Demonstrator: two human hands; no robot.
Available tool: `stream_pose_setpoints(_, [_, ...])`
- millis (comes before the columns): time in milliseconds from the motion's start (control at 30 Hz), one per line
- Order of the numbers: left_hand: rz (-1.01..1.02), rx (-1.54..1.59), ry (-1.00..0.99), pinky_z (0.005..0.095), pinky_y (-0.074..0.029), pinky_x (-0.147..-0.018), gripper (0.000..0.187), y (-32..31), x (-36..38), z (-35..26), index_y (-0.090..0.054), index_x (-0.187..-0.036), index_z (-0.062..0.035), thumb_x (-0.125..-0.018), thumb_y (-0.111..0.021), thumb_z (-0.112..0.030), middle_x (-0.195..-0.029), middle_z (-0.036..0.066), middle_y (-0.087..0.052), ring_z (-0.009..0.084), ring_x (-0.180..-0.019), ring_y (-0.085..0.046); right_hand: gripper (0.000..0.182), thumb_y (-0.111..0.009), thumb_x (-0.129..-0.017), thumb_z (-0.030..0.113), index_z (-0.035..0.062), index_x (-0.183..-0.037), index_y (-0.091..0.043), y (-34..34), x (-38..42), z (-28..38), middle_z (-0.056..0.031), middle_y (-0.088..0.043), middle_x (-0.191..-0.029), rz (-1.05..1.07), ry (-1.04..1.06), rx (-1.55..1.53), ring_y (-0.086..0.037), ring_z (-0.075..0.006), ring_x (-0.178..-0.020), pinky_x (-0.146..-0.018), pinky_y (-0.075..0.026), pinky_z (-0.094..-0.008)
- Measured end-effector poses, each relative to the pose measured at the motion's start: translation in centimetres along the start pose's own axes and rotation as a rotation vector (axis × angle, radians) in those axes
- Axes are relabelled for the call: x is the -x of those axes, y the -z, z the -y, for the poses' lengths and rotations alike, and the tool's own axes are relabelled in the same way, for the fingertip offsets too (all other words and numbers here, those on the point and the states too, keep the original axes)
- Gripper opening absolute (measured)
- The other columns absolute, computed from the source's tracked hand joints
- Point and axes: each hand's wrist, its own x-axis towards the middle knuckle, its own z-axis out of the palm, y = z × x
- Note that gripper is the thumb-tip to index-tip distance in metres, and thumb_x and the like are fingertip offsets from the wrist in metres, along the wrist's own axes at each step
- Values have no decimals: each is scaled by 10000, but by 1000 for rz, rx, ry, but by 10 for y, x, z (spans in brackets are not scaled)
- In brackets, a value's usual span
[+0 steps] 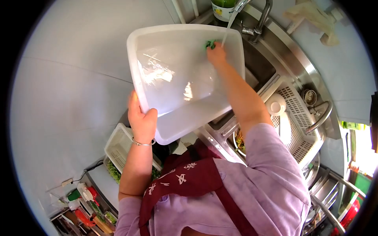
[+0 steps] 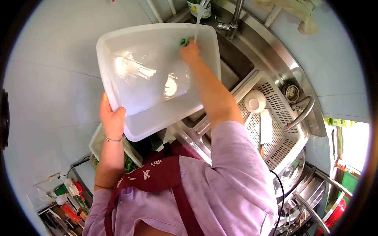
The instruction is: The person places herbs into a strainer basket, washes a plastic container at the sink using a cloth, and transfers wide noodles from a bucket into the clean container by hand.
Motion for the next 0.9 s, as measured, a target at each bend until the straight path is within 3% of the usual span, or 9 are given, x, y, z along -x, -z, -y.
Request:
stream_pose_setpoints(67, [-16, 83, 32, 246, -395, -882, 613, -7, 0, -6, -446, -1238, 18, -635, -405, 122, -1145, 88, -502, 168, -1017, -511, 422, -588, -755, 194, 1, -1122, -506, -31, 0, 21, -235, -499, -1170, 154, -82, -101, -477, -388, -1077, -932, -377, -446])
stream_pose_setpoints(267, [-6, 176, 158, 268, -393, -910, 641, 4, -5, -4, -389, -1297, 26, -662, -382, 111, -1183, 73, -510, 164, -1070, -507, 457, -574, -731, 74, 7, -1173, -479, -71, 112, 114, -276, -444, -1221, 130, 590, -290, -444, -410, -1122, -966, -375, -443])
stream_pose_setpoints(367, [2, 232, 158, 272, -398, -902, 648, 6, -4, 6, -387, -1298, 24, -657, -379, 114, -1178, 78, -512, 170, -1064, -511, 481, -574, -720, 50, 66, -1192, -485, -53, 139, 137, -219, -440, -1254, 303, 773, -370, -438, -381, -1139, -970, -371, -438])
stream_pose_setpoints(433, [9, 243, 163, 274, -401, -898, 652, 5, -2, 2, -386, -1299, 23, -654, -377, 115, -1173, 80, -513, 173, -1059, -514, 525, -588, -698, 52, 135, -1207, -488, -56, 131, 135, -140, -419, -1300, 432, 1177, -220, -430, -345, -1147, -960, -379, -425])
stream_pose_setpoints(467, [-50, 242, 162, 256, -400, -878, 610, 3, 2, -2, -424, -1250, 25, -648, -382, 111, -1125, 70, -526, 156, -1011, -515, 525, -588, -698, 52, 135, -1207, -488, -53, 123, 129, -140, -419, -1300, 426, 1175, -215, -430, -345, -1147, -960, -379, -425])
stream_pose_setpoints(533, [-107, 247, 154, 237, -399, -858, 570, 1, 3, -8, -462, -1201, 28, -642, -388, 107, -1078, 60, -539, 139, -963, -515, 495, -546, -758, 91, 152, -1240, -450, -31, 99, 111, -59, -403, -1312, 385, 1086, 174, -409, -318, -1167, -953, -374, -421])
stream_pose_setpoints(600, [-102, 257, 148, 245, -388, -887, 580, 2, 7, -12, -456, -1211, 34, -641, -385, 111, -1085, 65, -535, 151, -986, -513, 471, -544, -760, 76, 148, -1217, -454, -22, 85, 88, -70, -418, -1270, 305, 935, 359, -419, -293, -1151, -923, -388, -429])
stream_pose_setpoints(733, [-135, 216, 95, 251, -377, -905, 599, 5, 5, -6, -451, -1222, 34, -632, -389, 116, -1127, 73, -510, 163, -1030, -499, 413, -553, -777, 117, 136, -1181, -472, 1, 46, 25, -101, -433, -1230, 371, 479, 280, -453, -311, -1121, -906, -413, -390])
stream_pose_setpoints(900, [-69, -86, -97, 296, -353, -962, 635, 1, 1, -25, -453, -1248, 21, -621, -411, 110, -1277, 121, -434, 221, -1143, -464, 336, -551, -770, 214, 113, -1090, -566, 80, 31, -3, -134, -550, -1116, 415, 207, 235, -550, -313, -998, -839, -454, -391])
